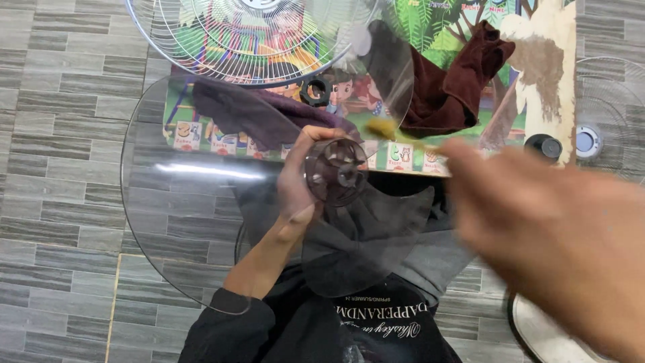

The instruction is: Cleaning the center hub of a fan blade using a small brush

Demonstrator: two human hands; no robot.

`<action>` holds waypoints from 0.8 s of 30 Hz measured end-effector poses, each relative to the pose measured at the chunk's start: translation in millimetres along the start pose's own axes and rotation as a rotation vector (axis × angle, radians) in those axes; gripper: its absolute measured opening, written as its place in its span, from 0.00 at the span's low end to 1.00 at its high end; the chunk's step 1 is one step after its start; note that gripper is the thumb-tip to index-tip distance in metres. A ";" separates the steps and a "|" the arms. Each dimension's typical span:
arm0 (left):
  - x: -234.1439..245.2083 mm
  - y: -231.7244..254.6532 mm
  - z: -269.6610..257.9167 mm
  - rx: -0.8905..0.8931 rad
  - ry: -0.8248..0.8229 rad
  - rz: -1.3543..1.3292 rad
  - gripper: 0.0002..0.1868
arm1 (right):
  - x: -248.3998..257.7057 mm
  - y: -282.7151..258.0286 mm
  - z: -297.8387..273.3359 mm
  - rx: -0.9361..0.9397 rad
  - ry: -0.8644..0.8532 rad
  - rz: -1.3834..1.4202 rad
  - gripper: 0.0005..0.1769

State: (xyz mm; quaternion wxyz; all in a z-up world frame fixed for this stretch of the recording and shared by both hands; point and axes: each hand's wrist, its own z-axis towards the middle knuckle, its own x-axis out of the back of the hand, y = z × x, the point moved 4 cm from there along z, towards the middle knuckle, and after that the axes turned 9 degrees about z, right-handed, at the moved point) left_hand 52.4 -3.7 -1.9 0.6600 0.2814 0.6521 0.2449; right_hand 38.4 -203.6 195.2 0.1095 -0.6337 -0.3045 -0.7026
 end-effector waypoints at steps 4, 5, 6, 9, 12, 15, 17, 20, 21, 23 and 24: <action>16.5 8.5 -3.6 -0.032 0.106 0.063 0.17 | -34.8 56.6 1.4 -0.265 0.093 0.532 0.08; 19.6 10.0 -4.2 -0.053 0.121 0.123 0.18 | -51.5 71.1 -0.6 -0.344 0.069 0.502 0.08; 23.5 10.7 -5.9 -0.050 0.112 0.111 0.18 | -82.1 78.8 4.1 -0.351 0.068 0.488 0.08; 18.5 5.4 -1.2 -0.043 0.015 0.036 0.26 | -180.6 106.5 7.0 -0.587 -0.267 0.628 0.22; 7.3 0.1 10.8 -0.073 0.149 0.132 0.30 | -235.8 103.6 14.8 -0.519 -0.181 0.889 0.24; 4.8 -17.3 19.1 -0.007 0.147 0.034 0.25 | -249.2 98.9 16.9 -0.628 -0.252 0.801 0.23; 11.0 -28.5 27.3 0.019 0.132 -0.019 0.24 | -244.6 105.7 10.0 -0.659 -0.345 0.653 0.23; 18.0 -47.1 38.9 0.037 0.115 -0.008 0.23 | -206.0 113.9 -17.4 -0.623 -0.325 0.710 0.23; 22.3 -55.8 44.1 0.046 0.110 -0.010 0.23 | -199.2 117.2 -24.1 -0.633 -0.328 0.709 0.23; 22.8 -74.7 51.7 0.079 -0.066 -0.257 0.23 | -189.1 118.2 -39.5 -0.570 -0.453 0.773 0.21; 17.6 -73.7 52.8 0.086 -0.070 -0.257 0.23 | -182.8 118.7 -41.1 -0.578 -0.453 0.774 0.21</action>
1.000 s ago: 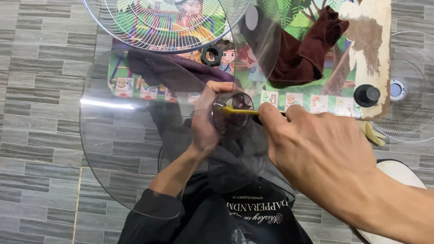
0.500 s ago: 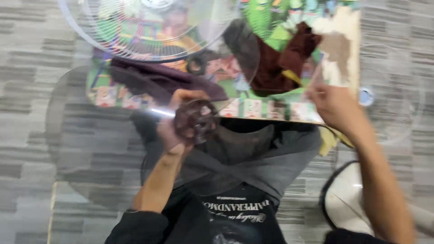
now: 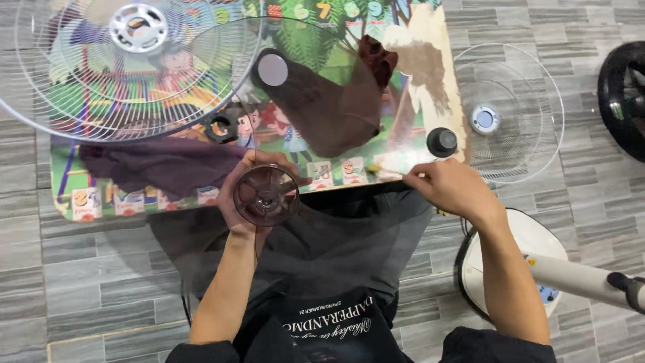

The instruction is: Cleaning the center hub of a fan blade using a small brush

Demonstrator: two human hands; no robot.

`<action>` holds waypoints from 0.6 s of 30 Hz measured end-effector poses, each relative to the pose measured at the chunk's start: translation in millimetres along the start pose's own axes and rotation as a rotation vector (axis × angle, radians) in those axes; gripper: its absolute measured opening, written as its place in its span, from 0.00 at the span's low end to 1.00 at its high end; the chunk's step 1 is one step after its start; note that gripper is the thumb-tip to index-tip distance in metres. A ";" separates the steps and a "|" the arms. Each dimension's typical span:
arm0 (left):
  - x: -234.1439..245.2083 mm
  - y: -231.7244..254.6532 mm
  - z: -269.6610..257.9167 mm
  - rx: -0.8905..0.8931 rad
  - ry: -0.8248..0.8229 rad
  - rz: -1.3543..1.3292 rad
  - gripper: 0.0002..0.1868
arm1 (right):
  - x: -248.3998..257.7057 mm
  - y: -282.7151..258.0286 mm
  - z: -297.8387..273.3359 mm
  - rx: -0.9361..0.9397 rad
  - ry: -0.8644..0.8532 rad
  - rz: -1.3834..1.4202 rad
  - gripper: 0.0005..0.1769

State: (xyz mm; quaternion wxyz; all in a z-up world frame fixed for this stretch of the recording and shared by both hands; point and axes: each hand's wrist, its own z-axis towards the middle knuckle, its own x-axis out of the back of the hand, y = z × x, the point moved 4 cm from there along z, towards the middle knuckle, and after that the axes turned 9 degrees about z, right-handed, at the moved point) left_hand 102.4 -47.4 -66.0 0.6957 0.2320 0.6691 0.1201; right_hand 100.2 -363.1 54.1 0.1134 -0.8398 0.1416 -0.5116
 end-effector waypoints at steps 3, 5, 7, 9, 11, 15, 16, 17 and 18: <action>-19.0 -4.7 10.9 0.090 -0.150 0.027 0.22 | 9.5 -8.7 0.6 0.000 -0.033 0.086 0.19; -24.1 -11.0 14.9 0.097 -0.190 -0.079 0.18 | 16.3 -20.6 9.4 0.223 0.233 0.112 0.24; -22.1 -30.8 22.1 0.067 -0.284 -0.156 0.17 | -29.5 2.0 56.4 0.090 0.161 0.066 0.21; -8.4 -51.0 40.0 0.019 -0.401 -0.233 0.19 | -51.3 10.6 79.8 -0.030 0.114 0.010 0.24; 34.4 -87.1 61.6 0.168 -0.132 -0.075 0.24 | -55.8 3.2 74.9 0.021 0.143 0.153 0.22; 37.5 -117.5 66.4 0.171 0.103 -0.128 0.21 | -59.3 17.8 68.1 0.020 0.169 0.177 0.19; 29.9 -115.5 64.9 0.125 0.113 -0.080 0.24 | -59.1 22.1 68.0 0.026 0.136 0.197 0.19; 22.5 -113.2 63.1 0.078 0.122 -0.033 0.26 | -59.3 26.1 67.7 0.033 0.102 0.218 0.19; 21.0 -114.3 62.9 0.084 0.123 -0.033 0.26 | -54.4 27.2 64.0 0.028 0.101 0.220 0.19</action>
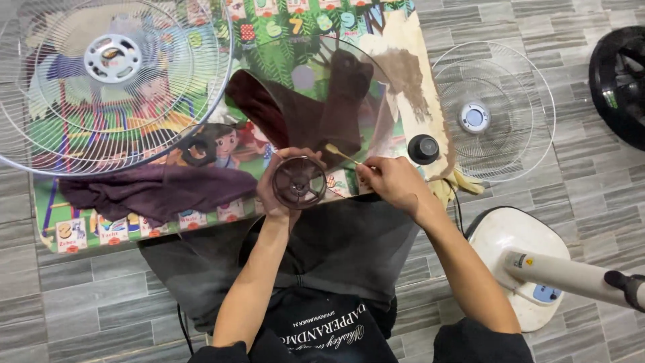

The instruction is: Cleaning the center hub of a fan blade using a small brush

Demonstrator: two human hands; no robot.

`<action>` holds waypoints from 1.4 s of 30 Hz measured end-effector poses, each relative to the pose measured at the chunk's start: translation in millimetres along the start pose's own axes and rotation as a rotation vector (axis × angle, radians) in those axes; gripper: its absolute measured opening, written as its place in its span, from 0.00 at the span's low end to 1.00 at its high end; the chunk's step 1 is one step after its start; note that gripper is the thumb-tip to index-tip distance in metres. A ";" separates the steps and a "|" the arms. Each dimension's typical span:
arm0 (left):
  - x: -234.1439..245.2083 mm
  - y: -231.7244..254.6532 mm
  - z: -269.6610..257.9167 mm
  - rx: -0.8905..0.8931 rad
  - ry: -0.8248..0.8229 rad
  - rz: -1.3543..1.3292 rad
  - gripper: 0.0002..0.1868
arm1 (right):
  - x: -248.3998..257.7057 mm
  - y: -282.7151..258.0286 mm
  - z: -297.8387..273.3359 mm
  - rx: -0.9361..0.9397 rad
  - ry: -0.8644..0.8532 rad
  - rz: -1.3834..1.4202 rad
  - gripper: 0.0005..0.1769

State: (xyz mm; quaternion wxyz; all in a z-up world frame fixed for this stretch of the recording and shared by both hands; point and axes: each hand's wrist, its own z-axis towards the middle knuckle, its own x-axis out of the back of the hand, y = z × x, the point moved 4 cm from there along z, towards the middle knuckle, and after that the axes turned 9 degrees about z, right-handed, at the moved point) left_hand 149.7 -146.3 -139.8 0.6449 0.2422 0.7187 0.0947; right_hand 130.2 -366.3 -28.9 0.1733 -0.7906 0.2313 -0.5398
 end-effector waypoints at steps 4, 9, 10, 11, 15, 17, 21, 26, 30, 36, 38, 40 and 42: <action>-6.9 7.3 -4.4 -0.039 0.033 -0.011 0.25 | 19.7 7.3 -14.2 -0.020 -0.019 -0.012 0.20; -2.7 9.1 -1.0 0.000 0.080 -0.025 0.24 | 37.9 1.5 -22.9 -0.034 0.020 0.071 0.15; -1.0 9.3 -1.8 -0.010 0.080 -0.040 0.24 | 33.4 -4.9 -19.9 0.026 0.034 0.084 0.15; 1.0 9.5 -2.7 -0.021 0.080 -0.055 0.24 | 28.7 -11.2 -17.0 0.086 0.048 0.098 0.15; -5.8 12.7 -3.6 -0.040 0.078 -0.090 0.22 | 10.0 6.0 8.5 0.096 0.107 -0.048 0.20; -4.5 9.8 -4.7 -0.008 0.146 -0.153 0.20 | 23.2 20.1 5.1 0.088 0.307 -0.194 0.15; -1.3 9.2 -0.4 -0.016 0.149 -0.117 0.19 | 30.9 0.3 -5.8 0.181 0.224 -0.014 0.15; -1.7 7.1 -6.4 0.010 0.154 -0.227 0.15 | 18.0 13.1 1.2 0.184 0.272 -0.129 0.13; -0.1 8.1 -3.5 -0.012 0.161 -0.164 0.19 | 18.3 7.9 -6.3 0.137 0.350 -0.133 0.09; 2.7 5.9 -5.2 -0.023 0.161 -0.071 0.19 | 21.2 -13.3 -16.8 0.152 0.068 0.086 0.14; 0.4 5.3 -6.3 -0.018 0.143 -0.107 0.19 | 10.7 -10.6 -13.0 0.114 -0.043 0.271 0.15; 5.6 1.0 -5.0 -0.008 0.150 -0.112 0.20 | 15.1 -5.6 -5.3 0.096 -0.029 0.191 0.17; 7.5 1.9 -2.8 -0.005 0.144 -0.121 0.20 | 21.2 2.1 -5.3 0.086 -0.004 0.104 0.19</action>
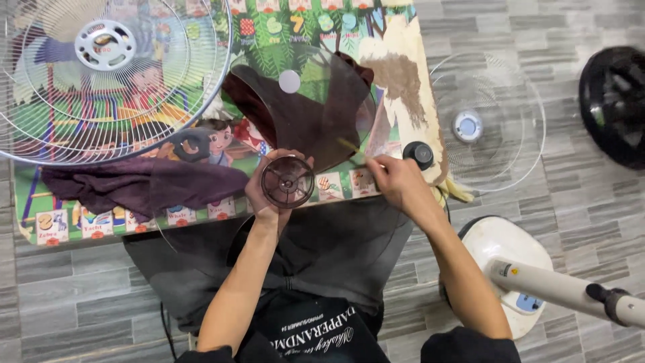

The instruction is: Cleaning the center hub of a fan blade using a small brush

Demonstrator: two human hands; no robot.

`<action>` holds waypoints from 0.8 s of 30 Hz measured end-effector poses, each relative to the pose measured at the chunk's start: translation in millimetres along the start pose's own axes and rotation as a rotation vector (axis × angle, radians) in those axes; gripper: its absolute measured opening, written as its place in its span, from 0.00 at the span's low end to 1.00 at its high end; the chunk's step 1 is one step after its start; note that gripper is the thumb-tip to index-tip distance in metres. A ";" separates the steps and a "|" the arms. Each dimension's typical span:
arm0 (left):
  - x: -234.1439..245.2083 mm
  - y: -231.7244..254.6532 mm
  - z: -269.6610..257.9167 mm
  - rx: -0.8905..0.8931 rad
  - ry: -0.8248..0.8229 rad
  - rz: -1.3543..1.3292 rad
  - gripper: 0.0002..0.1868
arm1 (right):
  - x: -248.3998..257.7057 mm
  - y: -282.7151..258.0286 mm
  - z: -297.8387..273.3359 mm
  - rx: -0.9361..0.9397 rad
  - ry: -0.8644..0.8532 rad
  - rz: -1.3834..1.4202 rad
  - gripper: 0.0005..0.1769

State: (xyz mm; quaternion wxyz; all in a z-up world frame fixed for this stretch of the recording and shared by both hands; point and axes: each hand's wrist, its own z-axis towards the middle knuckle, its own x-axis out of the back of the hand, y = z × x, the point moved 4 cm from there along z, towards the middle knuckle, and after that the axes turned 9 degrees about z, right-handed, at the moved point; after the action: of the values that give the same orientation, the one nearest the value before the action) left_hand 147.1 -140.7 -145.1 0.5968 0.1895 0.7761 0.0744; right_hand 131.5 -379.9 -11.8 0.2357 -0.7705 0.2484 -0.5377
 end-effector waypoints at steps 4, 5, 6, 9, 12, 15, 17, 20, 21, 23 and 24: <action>-3.9 6.2 -9.2 0.049 0.004 -0.037 0.19 | 20.4 27.5 -32.8 -0.096 -0.014 0.299 0.20; -6.7 7.9 -11.5 0.065 0.020 -0.040 0.19 | 26.3 30.9 -42.6 -0.052 -0.099 0.625 0.22; -7.8 9.0 -13.8 0.071 0.017 -0.045 0.19 | 27.8 39.5 -51.7 -0.057 -0.093 0.621 0.22; -7.4 12.3 -19.7 0.095 0.011 -0.109 0.17 | 26.9 61.0 -78.2 -0.147 -0.151 0.867 0.24; -11.6 19.2 -29.0 0.051 -0.020 0.097 0.23 | 29.3 56.6 -95.3 -0.078 -0.162 0.884 0.23; -27.4 20.1 -45.6 0.058 0.017 -0.049 0.16 | 31.8 28.0 -107.5 0.019 -0.209 0.873 0.23; -30.7 26.0 -50.1 -0.002 -0.056 0.167 0.23 | 35.1 0.0 -113.3 0.077 -0.169 0.697 0.23; -43.7 32.5 -59.6 -0.052 -0.048 0.217 0.25 | 38.9 -59.5 -116.0 0.162 0.060 0.284 0.14; -46.9 37.0 -62.4 -0.069 -0.038 0.219 0.25 | 34.3 -67.7 -113.1 0.175 0.045 0.286 0.14; -56.6 41.8 -67.7 -0.109 -0.081 0.272 0.24 | 30.4 -83.9 -111.5 0.242 0.138 0.081 0.20; -56.2 42.7 -71.0 -0.115 -0.075 0.271 0.24 | 29.5 -91.8 -108.0 0.246 0.131 0.081 0.20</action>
State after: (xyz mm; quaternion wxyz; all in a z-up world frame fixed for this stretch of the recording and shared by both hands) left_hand 100.2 -115.1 -60.4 0.6196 0.2607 0.7151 0.1917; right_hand 50.0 -338.8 100.7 0.3332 -0.6885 0.2263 -0.6031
